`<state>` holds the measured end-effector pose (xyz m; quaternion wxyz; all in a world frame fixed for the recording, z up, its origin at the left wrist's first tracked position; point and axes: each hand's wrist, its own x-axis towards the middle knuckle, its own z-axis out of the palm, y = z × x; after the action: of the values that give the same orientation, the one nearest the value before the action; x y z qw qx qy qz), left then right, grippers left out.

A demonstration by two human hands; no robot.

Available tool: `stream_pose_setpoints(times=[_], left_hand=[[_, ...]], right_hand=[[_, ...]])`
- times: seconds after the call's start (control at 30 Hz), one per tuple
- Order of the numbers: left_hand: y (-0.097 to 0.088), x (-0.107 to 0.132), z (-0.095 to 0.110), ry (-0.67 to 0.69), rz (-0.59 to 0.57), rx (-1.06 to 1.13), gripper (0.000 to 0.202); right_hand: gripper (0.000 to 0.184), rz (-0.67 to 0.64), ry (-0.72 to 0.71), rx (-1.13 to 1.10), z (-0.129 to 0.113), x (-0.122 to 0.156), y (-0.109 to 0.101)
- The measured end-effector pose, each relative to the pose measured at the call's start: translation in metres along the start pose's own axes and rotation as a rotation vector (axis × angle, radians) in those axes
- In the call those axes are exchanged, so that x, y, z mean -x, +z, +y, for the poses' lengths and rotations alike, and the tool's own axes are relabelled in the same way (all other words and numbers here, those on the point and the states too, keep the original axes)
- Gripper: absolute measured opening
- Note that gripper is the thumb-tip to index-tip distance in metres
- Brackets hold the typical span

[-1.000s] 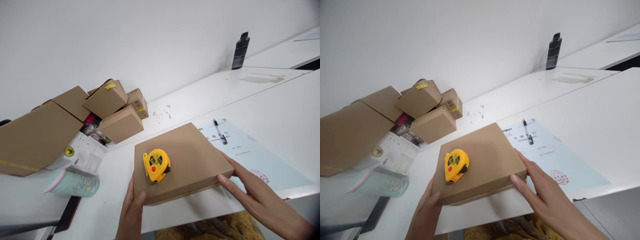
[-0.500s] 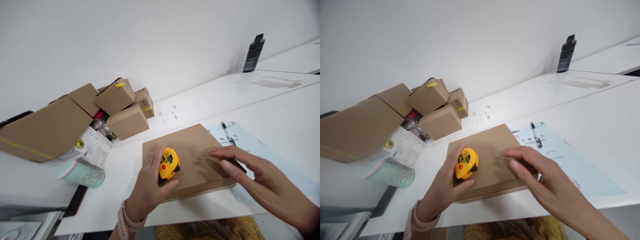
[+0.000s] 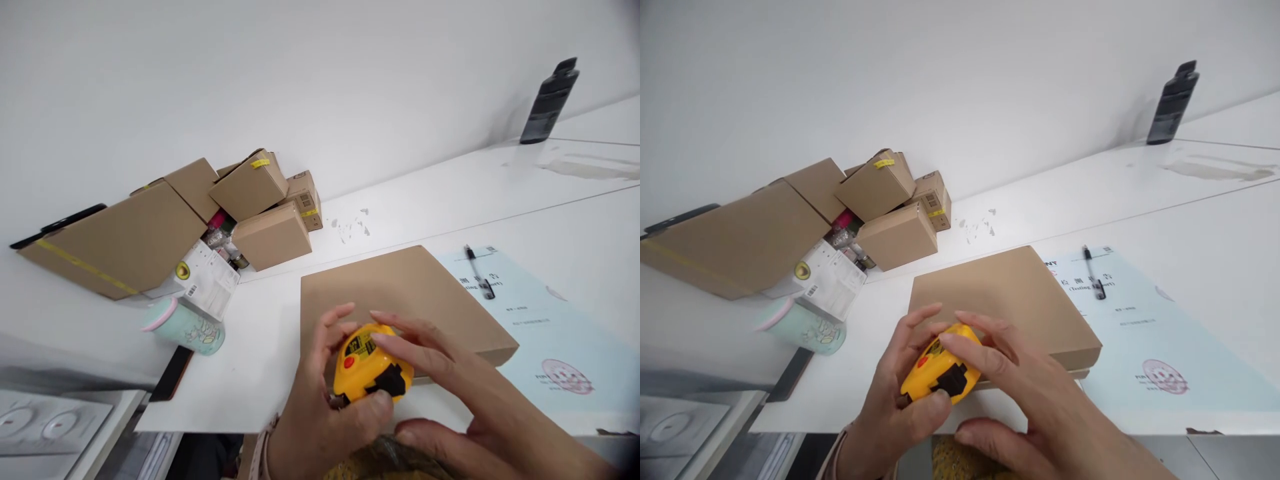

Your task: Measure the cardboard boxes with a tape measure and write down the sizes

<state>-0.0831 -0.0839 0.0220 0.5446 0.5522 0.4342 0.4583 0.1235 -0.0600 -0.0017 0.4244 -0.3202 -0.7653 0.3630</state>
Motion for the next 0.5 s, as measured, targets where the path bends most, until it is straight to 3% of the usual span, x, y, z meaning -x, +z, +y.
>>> stream_pose_setpoints(times=[0.13,0.23,0.37,0.5], left_hand=[[0.002,-0.001,0.008,-0.035,-0.109,0.069,0.068],[0.002,0.003,-0.001,0.064,-0.115,0.002,0.08],[0.013,0.014,-0.03,0.132,0.081,-0.158,0.108],[0.027,0.028,-0.049,0.134,0.171,-0.302,0.111]], right_hand=[[0.032,0.052,0.076,-0.06,0.001,0.001,0.004],[0.04,0.17,0.27,-0.35,0.006,0.009,0.008],[0.049,0.15,0.461,-0.87,0.01,0.017,0.021],[0.045,0.185,0.56,-1.059,0.009,0.018,0.039]])
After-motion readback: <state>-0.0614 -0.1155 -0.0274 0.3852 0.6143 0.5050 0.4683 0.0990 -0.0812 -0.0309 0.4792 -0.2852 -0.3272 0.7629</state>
